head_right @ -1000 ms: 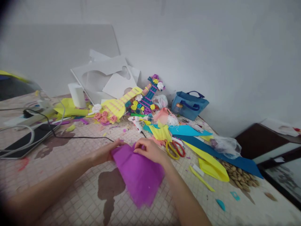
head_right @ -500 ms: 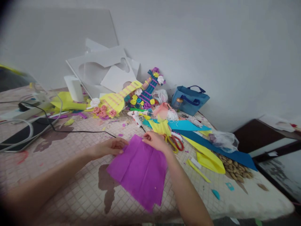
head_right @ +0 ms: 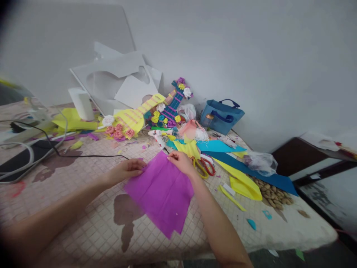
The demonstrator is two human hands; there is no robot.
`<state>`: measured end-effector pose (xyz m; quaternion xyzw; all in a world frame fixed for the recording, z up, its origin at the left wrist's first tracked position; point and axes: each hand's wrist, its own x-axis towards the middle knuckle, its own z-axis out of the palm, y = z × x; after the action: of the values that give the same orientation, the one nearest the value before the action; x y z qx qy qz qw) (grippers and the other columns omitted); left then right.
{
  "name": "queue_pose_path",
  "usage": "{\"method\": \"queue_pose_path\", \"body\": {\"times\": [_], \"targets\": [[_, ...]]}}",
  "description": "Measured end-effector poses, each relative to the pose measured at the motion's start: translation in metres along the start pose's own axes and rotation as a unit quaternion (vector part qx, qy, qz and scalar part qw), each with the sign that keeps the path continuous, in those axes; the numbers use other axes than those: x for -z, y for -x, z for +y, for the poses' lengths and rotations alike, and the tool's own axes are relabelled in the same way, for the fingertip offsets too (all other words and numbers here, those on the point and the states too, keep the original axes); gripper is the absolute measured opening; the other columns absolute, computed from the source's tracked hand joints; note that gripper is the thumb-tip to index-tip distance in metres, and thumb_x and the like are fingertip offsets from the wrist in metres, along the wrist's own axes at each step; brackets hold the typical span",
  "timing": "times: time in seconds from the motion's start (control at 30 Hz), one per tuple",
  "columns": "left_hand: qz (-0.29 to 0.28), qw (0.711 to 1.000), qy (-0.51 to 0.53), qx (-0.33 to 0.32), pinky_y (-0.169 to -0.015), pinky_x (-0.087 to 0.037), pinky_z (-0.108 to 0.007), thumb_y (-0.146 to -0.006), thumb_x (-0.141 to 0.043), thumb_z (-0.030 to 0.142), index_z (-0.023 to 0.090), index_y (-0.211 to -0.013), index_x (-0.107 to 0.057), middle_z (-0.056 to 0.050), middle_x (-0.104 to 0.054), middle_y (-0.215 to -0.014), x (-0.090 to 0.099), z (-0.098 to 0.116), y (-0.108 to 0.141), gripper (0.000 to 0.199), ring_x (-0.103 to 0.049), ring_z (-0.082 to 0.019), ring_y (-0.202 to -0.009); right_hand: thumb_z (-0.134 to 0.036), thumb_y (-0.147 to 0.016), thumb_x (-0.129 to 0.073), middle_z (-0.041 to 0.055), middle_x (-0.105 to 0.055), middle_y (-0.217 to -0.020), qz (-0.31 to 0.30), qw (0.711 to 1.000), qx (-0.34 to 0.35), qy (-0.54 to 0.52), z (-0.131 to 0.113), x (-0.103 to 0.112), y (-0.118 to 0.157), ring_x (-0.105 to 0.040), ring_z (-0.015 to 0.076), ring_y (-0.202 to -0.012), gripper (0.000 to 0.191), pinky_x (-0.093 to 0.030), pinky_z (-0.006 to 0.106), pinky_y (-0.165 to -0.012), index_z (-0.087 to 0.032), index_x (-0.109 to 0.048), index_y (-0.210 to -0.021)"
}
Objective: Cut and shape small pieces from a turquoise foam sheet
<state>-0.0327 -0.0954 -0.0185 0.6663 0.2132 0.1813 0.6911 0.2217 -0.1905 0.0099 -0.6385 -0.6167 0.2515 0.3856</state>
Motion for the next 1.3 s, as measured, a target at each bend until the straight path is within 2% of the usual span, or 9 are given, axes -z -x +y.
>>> {"method": "queue_pose_path", "body": {"times": [0.23,0.37,0.53,0.63,0.8,0.93,1.07,1.13,1.3], "targets": [[0.024,0.998,-0.044,-0.047,-0.081,-0.047,-0.032,-0.066,-0.071,0.028,0.014,-0.090,-0.064,-0.005,-0.067,-0.088,0.004,-0.004,-0.004,0.029,-0.062,-0.016,-0.083,-0.038,-0.080,-0.056,0.0016,-0.062,-0.077,0.019,1.000,0.001,-0.012,0.002,-0.001,-0.001,-0.057,0.0162,-0.072,0.020,-0.043,0.028,-0.068,-0.018,-0.059,-0.080],[0.045,0.996,-0.067,-0.045,-0.081,-0.048,-0.034,-0.065,-0.069,0.029,0.015,-0.087,-0.064,-0.006,-0.068,-0.088,0.009,0.001,-0.003,0.027,-0.062,-0.018,-0.083,-0.035,-0.081,-0.056,0.0029,-0.064,-0.082,0.046,0.998,-0.007,0.030,-0.005,0.002,0.002,-0.059,0.0164,-0.075,0.019,-0.045,0.028,-0.070,-0.018,-0.060,-0.087],[0.072,0.985,-0.151,-0.049,-0.077,-0.048,-0.033,-0.069,-0.063,0.033,0.016,-0.082,-0.064,-0.005,-0.068,-0.085,0.016,0.007,-0.002,0.022,-0.062,-0.019,-0.082,-0.031,-0.081,-0.058,0.0018,-0.064,-0.080,-0.015,0.993,-0.026,0.111,-0.004,0.007,0.007,-0.059,0.0154,-0.072,0.014,-0.043,0.027,-0.066,-0.019,-0.061,-0.086],[0.066,0.972,-0.222,-0.048,-0.068,-0.048,-0.030,-0.074,-0.060,0.041,0.015,-0.086,-0.064,-0.005,-0.067,-0.080,0.017,0.006,-0.001,0.029,-0.059,-0.018,-0.074,-0.027,-0.078,-0.063,-0.0001,-0.062,-0.072,-0.038,0.991,-0.030,0.128,-0.001,0.004,0.007,-0.057,0.0144,-0.068,0.012,-0.042,0.026,-0.064,-0.019,-0.062,-0.085],[0.071,0.951,-0.294,-0.069,-0.060,-0.044,-0.026,-0.065,-0.072,0.040,0.016,-0.101,-0.060,0.000,-0.062,-0.075,0.012,0.002,0.000,0.045,-0.053,-0.014,-0.063,-0.029,-0.078,-0.063,-0.0020,-0.062,-0.072,-0.070,0.988,-0.017,0.136,-0.005,0.002,0.007,-0.057,0.0124,-0.065,0.017,-0.041,0.023,-0.061,-0.020,-0.062,-0.092],[0.085,0.950,-0.288,-0.090,-0.062,-0.044,-0.027,-0.069,-0.067,0.037,0.017,-0.098,-0.058,0.001,-0.058,-0.073,0.012,0.005,0.000,0.036,-0.053,-0.014,-0.065,-0.034,-0.082,-0.058,0.0001,-0.065,-0.077,-0.006,0.983,-0.045,0.176,0.002,0.029,0.009,-0.059,0.0133,-0.068,0.017,-0.041,0.024,-0.063,-0.020,-0.061,-0.089],[0.092,0.948,-0.289,-0.098,-0.064,-0.045,-0.028,-0.072,-0.065,0.039,0.016,-0.095,-0.058,-0.001,-0.059,-0.073,0.019,0.009,-0.001,0.034,-0.053,-0.014,-0.066,-0.029,-0.080,-0.058,0.0034,-0.063,-0.070,0.101,0.960,-0.108,0.238,0.027,0.072,0.016,-0.057,0.0172,-0.066,0.012,-0.038,0.027,-0.062,-0.018,-0.058,-0.075],[0.091,0.952,-0.277,-0.098,-0.064,-0.046,-0.028,-0.073,-0.065,0.041,0.016,-0.096,-0.058,-0.001,-0.059,-0.074,0.023,0.009,-0.002,0.034,-0.054,-0.015,-0.066,-0.027,-0.076,-0.062,0.0037,-0.063,-0.070,0.138,0.946,-0.138,0.260,0.041,0.085,0.018,-0.057,0.0182,-0.065,0.010,-0.037,0.027,-0.060,-0.018,-0.057,-0.078],[0.101,0.951,-0.274,-0.096,-0.065,-0.046,-0.029,-0.072,-0.065,0.044,0.016,-0.096,-0.059,-0.003,-0.061,-0.076,0.028,0.010,-0.004,0.037,-0.056,-0.016,-0.068,-0.023,-0.068,-0.068,0.0014,-0.063,-0.069,0.173,0.932,-0.158,0.275,0.065,0.079,0.013,-0.059,0.0205,-0.067,0.040,-0.037,0.027,-0.060,-0.018,-0.056,-0.105]]}}
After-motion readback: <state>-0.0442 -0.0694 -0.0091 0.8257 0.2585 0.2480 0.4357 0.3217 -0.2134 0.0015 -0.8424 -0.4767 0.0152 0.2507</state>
